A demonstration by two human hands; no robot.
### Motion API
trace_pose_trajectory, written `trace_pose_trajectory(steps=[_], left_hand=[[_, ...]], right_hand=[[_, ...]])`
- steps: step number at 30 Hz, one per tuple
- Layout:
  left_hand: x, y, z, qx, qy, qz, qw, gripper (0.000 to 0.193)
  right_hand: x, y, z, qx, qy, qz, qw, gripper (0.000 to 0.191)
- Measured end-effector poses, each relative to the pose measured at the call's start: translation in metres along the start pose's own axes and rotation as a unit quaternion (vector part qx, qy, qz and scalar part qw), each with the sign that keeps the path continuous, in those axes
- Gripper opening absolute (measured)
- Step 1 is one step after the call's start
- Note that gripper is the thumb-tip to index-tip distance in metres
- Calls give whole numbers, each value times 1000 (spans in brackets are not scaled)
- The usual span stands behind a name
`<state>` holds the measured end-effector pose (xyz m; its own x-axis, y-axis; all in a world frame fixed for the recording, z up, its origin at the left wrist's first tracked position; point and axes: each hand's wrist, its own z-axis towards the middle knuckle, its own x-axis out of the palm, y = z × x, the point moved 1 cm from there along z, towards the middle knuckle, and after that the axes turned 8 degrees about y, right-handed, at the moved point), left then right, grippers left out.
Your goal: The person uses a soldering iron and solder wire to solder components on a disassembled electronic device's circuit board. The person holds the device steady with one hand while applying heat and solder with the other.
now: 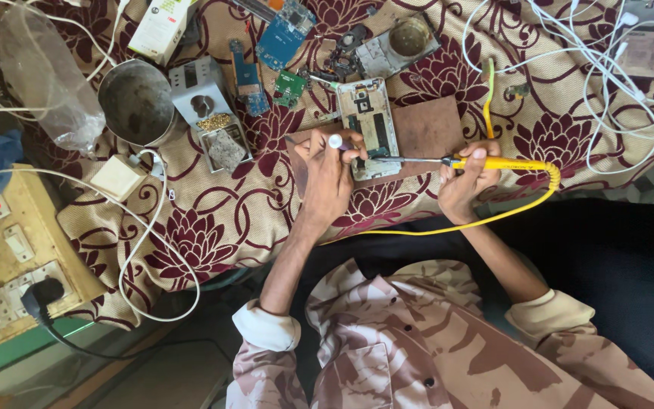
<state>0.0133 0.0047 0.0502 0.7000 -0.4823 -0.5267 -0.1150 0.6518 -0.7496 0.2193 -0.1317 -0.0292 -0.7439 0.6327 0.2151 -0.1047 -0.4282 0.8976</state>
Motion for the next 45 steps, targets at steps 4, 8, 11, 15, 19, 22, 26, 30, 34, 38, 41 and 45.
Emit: trace_pose_trajectory(steps=[4,8,11,15,19,22,26,30,34,38,41,45], left_hand=[[1,3,0,-5,6,-27,1000,25],[9,10,1,-22,18,-51,998,28],[10,12,-1,9,4,-6,1000,26],[5,9,-3,-8,13,-53,998,25],[3,5,-2,10,-1,5,1000,22],[3,8,-3,7,10,-12,1000,21],[2,10,-6,17,8,-17,1000,26],[-2,5,-6,0,18,-56,998,27],[-5,1,-5,15,7,-3,1000,31],[-3,2,-6,5,5,10,1000,19],[0,4,-6,-1,7,13,1000,18],[-1,3,-5,0,2,23,1000,17]], right_hand=[[-1,-2,-1,-7,-4,-2,1000,35],[-1,-3,0,-23,11,-12,1000,35],[-2,-4,1,-41,14,-30,999,34],[-1,-4,-1,-25,4,-22,999,33],[-1,-4,-3,-6,-2,-8,1000,33],[0,-4,-3,-9,-26,-7,1000,33],[2,-2,-4,-2,-17,-10,1000,32],[4,1,-4,12,-30,-1,999,32],[4,0,-3,10,-39,9,999,31],[3,-1,-3,1,-11,33,999,30],[2,2,-4,-1,-2,5,1000,29],[4,6,-3,-13,0,-45,999,29]])
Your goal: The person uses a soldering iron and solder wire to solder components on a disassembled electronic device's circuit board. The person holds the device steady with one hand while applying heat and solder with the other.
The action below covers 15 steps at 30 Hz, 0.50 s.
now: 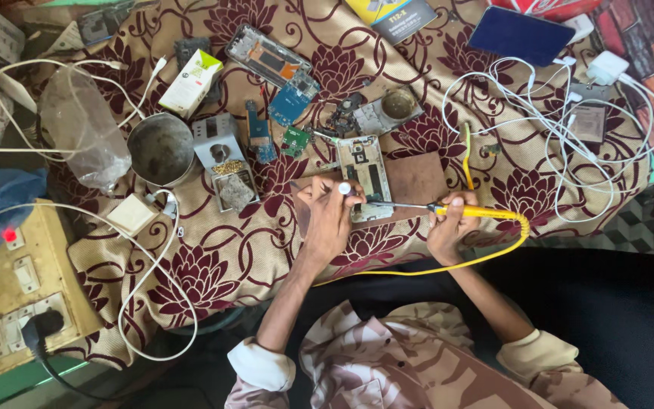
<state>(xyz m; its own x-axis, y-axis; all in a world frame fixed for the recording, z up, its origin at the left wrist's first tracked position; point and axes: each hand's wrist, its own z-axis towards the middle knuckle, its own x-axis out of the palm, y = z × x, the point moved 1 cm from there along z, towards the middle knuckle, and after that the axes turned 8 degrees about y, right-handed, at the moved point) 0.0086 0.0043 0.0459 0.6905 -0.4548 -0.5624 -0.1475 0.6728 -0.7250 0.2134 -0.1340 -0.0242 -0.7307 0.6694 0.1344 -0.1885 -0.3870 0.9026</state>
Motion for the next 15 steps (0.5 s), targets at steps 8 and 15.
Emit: trace_pose_trajectory(steps=[8,15], left_hand=[[-2,2,-3,11,6,-24,1000,13],[6,8,-6,-17,15,-117,993,15]], right_hand=[[1,10,6,-66,29,-101,992,29],[6,26,15,-128,88,-185,970,28]])
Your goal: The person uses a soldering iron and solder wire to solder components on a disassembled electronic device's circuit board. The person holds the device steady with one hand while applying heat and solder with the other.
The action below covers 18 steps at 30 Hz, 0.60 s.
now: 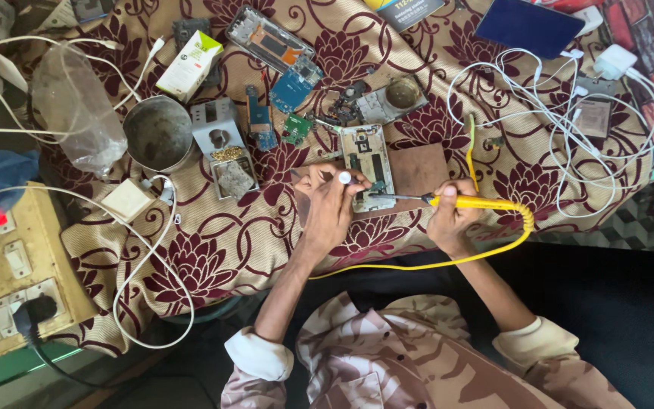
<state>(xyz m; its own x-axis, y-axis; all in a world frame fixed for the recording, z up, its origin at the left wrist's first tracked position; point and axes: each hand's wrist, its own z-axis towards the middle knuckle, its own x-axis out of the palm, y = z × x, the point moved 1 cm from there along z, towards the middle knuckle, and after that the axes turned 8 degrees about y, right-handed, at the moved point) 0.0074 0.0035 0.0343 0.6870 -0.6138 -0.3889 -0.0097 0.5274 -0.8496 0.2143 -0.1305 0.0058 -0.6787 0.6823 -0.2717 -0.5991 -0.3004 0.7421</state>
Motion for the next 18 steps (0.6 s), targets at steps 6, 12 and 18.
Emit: trace_pose_trajectory(steps=[6,12,18], left_hand=[[1,5,-4,32,-20,84,996,17],[-3,-4,2,4,-35,155,987,12],[-9,-23,0,8,-60,143,988,18]], right_hand=[[5,0,8,65,-85,158,982,27],[-9,-5,37,69,-163,163,971,29],[-1,-31,99,106,-151,145,972,19]])
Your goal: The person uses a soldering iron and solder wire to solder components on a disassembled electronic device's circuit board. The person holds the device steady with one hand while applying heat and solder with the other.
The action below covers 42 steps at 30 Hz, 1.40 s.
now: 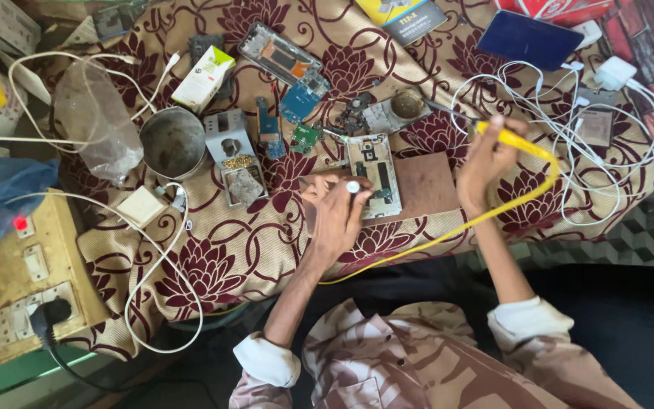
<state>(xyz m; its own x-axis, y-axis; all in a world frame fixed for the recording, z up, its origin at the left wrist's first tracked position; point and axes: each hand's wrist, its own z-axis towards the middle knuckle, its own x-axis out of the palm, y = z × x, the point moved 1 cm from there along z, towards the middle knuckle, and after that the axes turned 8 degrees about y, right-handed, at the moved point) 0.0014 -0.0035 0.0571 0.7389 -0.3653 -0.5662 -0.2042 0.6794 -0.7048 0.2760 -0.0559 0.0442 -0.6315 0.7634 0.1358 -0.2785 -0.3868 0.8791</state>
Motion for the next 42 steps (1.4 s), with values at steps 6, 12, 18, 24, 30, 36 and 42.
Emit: trace_pose_trajectory(steps=[6,12,18,24,30,36,42], left_hand=[[-5,-10,-2,3,-36,-6,999,20],[-9,-12,-4,23,-33,-11,999,21],[-8,-9,-6,19,-47,-5,999,21],[-2,-1,-6,0,-47,-15,999,23],[-3,-1,-10,13,-51,-12,999,24],[3,3,-8,1,-32,-32,999,26],[-4,-3,-8,5,-46,6,999,25]], right_hand=[[23,3,14,-97,27,-222,970,23],[41,17,15,-118,57,-263,956,18],[46,23,21,-113,114,-344,925,21],[39,29,30,-83,111,-355,925,20],[53,31,31,-140,113,-375,909,17],[56,29,33,-119,151,-356,915,22],[55,36,36,-104,113,-336,929,20]])
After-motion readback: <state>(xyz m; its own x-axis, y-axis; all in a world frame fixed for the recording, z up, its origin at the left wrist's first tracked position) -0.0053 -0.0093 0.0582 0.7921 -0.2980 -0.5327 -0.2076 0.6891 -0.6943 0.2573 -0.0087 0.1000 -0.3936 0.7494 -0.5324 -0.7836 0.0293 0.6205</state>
